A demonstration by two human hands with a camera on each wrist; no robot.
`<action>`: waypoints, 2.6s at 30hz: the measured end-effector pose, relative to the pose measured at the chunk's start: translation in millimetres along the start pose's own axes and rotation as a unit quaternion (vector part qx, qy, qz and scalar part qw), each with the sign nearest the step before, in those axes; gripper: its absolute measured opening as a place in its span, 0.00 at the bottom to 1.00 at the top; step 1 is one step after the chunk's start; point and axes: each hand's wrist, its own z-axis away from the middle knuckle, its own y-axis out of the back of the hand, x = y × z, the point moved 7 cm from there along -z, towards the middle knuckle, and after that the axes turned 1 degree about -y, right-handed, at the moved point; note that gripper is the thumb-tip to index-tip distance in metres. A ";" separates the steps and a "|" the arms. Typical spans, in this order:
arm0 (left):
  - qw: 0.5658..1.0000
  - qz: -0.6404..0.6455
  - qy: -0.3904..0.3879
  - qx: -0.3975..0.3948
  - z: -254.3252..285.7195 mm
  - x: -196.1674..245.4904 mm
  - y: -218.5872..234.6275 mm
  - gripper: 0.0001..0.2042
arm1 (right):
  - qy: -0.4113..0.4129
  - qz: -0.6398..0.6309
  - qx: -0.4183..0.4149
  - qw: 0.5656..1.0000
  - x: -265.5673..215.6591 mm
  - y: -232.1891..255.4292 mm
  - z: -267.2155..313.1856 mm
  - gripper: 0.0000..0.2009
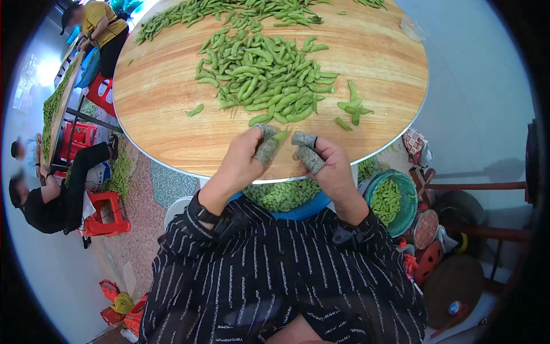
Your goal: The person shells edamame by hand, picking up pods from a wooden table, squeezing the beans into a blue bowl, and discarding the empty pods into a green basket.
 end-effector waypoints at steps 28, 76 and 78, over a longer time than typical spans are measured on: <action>0.994 -0.064 -0.076 -0.037 13.7 35.6 1.2 0.13 | 0.057 -0.037 -0.070 0.995 -6.0 -19.3 3.0 0.06; 0.981 0.186 0.041 -0.038 2.8 13.5 18.9 0.05 | -0.018 -0.041 -0.069 0.997 -0.8 -18.4 -1.1 0.09; 0.985 0.168 0.028 -0.033 11.1 11.7 15.0 0.07 | 0.017 -0.065 -0.121 0.990 -11.4 -30.3 0.1 0.08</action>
